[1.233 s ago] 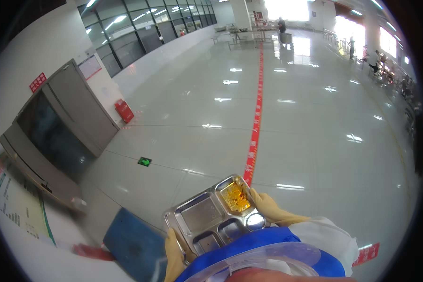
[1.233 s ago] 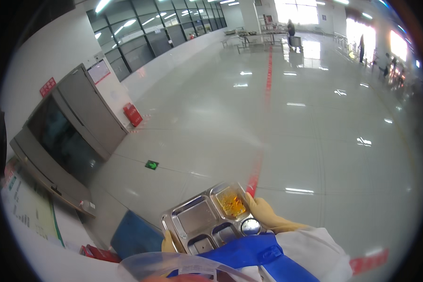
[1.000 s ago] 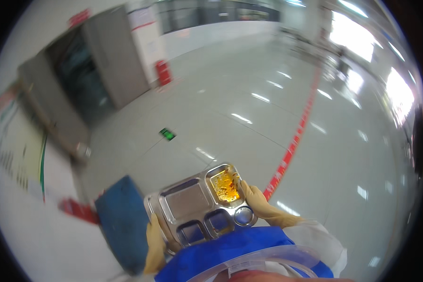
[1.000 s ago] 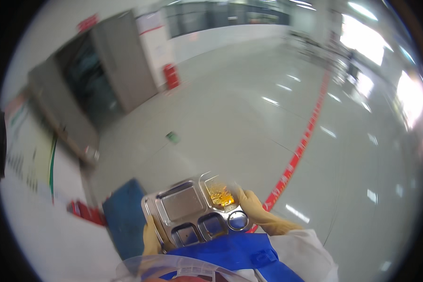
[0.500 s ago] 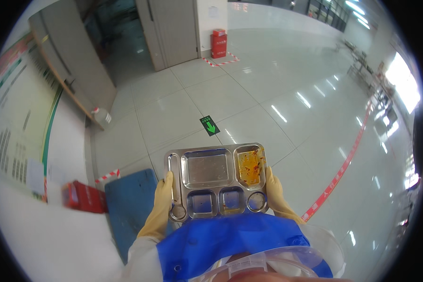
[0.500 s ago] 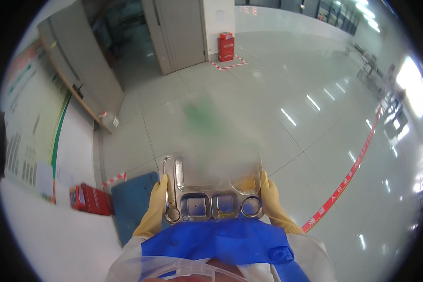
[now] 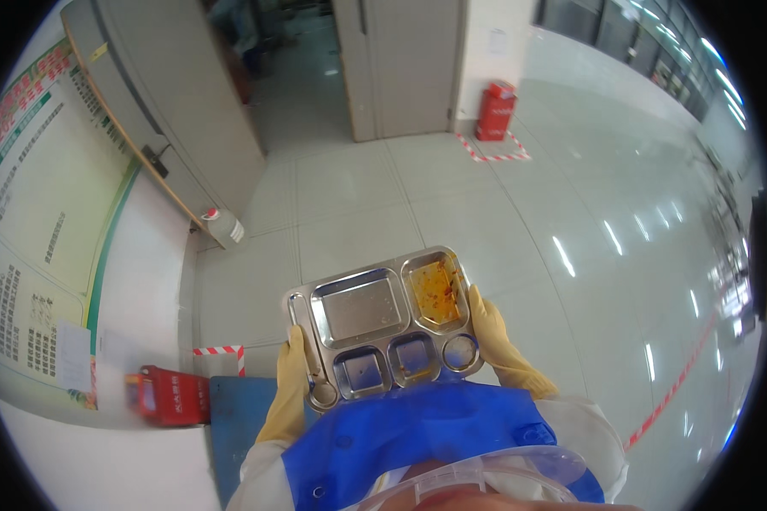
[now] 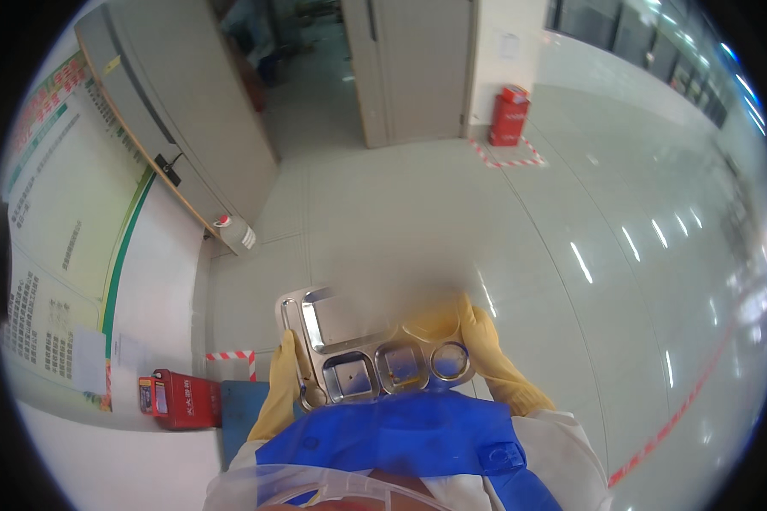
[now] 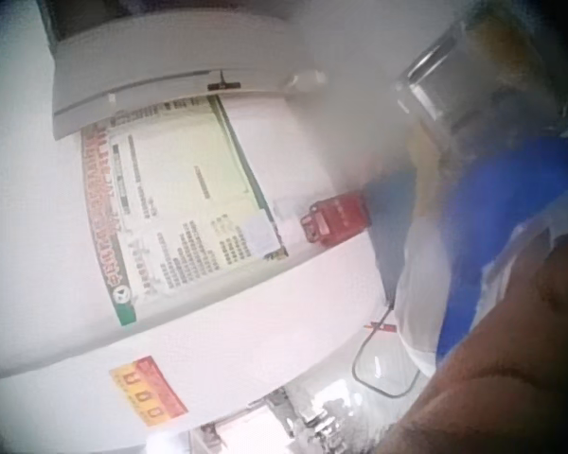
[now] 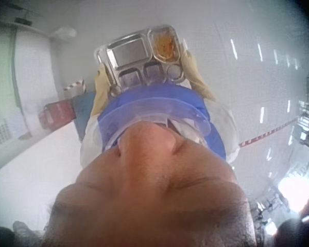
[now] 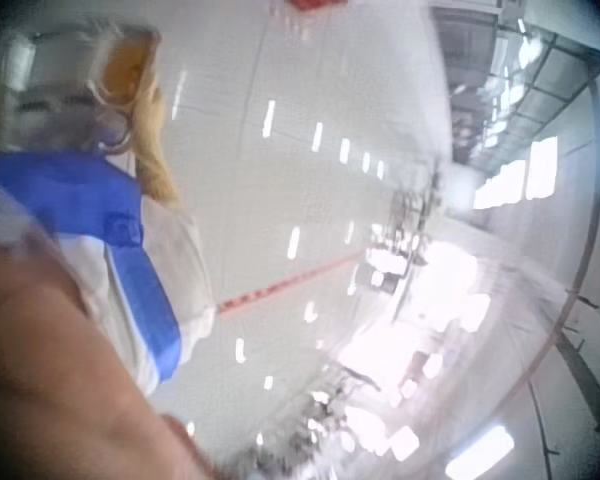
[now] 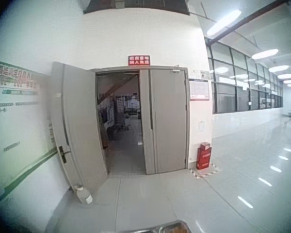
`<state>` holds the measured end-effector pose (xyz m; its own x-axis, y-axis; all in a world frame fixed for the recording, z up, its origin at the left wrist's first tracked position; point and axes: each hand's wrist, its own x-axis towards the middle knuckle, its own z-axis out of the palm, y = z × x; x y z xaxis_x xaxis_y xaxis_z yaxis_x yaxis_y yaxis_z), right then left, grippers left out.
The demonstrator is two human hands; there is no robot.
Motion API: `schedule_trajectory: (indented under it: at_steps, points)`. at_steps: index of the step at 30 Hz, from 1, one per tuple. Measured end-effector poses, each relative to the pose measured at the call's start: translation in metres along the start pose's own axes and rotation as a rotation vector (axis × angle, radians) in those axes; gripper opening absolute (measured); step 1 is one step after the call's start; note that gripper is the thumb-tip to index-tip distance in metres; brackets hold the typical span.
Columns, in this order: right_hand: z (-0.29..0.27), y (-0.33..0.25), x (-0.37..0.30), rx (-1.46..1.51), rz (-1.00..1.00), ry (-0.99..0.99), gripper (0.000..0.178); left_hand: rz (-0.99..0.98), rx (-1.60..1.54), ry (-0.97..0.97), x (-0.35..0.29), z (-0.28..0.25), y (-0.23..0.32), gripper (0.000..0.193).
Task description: The person carries a metal food tray from a cafeteria area to a kitchen sink, scrapes leftover food into a waste bin, and scrubs the tray with a sponge in soapy water.
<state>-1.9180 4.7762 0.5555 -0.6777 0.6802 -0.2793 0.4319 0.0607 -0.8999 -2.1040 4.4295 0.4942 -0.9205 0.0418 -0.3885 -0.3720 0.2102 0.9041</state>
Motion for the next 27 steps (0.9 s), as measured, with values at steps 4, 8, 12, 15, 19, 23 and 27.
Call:
schedule_trajectory:
  at_steps: [4,8,12,15,19,23,27]
  points:
    - [0.049,-0.029,0.143,0.007,0.017,-0.022,0.079,0.038,0.139,0.068,0.103,0.048,0.079,0.074]
    - [0.095,-0.099,0.239,0.121,0.021,0.070,0.079,0.058,0.131,0.017,0.233,0.075,0.144,0.071]
    - [0.105,-0.115,0.314,0.142,0.055,0.082,0.079,0.095,0.308,-0.041,0.318,0.105,0.207,0.078]
    - [0.131,-0.137,0.390,0.095,0.156,0.127,0.078,-0.032,0.289,-0.133,0.417,0.127,0.227,0.080]
    - [0.190,-0.197,0.533,0.162,-0.024,0.081,0.077,0.121,0.071,-0.031,0.565,0.146,0.252,0.073]
    - [0.267,-0.319,0.609,0.064,0.038,-0.038,0.076,0.075,-0.075,0.027,0.649,0.108,0.318,0.070]
    - [0.375,-0.373,0.682,-0.103,0.008,-0.085,0.079,0.018,-0.111,0.106,0.738,0.047,0.319,0.082]
